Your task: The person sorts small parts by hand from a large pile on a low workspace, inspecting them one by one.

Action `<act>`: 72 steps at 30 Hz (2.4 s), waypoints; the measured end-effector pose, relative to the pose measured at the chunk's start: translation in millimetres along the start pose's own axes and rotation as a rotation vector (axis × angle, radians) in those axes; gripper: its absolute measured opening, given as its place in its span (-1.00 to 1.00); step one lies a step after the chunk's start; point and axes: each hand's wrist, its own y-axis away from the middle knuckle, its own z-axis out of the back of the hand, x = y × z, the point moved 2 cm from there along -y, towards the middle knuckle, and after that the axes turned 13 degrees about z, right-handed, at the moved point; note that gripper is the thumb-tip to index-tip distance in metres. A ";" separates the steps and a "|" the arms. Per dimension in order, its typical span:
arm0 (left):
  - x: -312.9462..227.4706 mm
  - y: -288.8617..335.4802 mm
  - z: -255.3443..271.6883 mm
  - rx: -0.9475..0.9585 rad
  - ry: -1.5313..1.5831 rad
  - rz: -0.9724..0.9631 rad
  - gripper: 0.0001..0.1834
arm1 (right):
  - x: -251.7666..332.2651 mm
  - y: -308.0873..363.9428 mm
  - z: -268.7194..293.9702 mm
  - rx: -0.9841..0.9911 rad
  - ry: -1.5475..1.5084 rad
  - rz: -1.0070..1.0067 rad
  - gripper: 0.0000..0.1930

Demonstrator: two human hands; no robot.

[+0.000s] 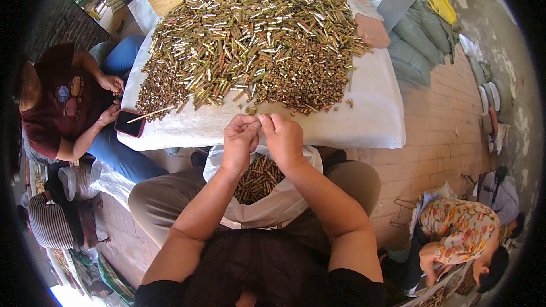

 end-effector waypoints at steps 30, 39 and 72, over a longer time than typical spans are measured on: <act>-50.1 -36.4 51.2 -0.303 -0.846 -0.391 -0.89 | -30.1 -31.9 -11.6 0.235 0.407 0.197 -0.87; -19.8 -11.6 21.4 0.089 0.295 0.269 -0.92 | -12.7 -19.6 10.4 0.097 -0.708 -0.414 -0.84; -5.9 -4.1 -2.3 0.062 -0.113 0.104 -0.90 | -10.7 -9.3 20.4 0.033 -0.734 -0.405 -0.80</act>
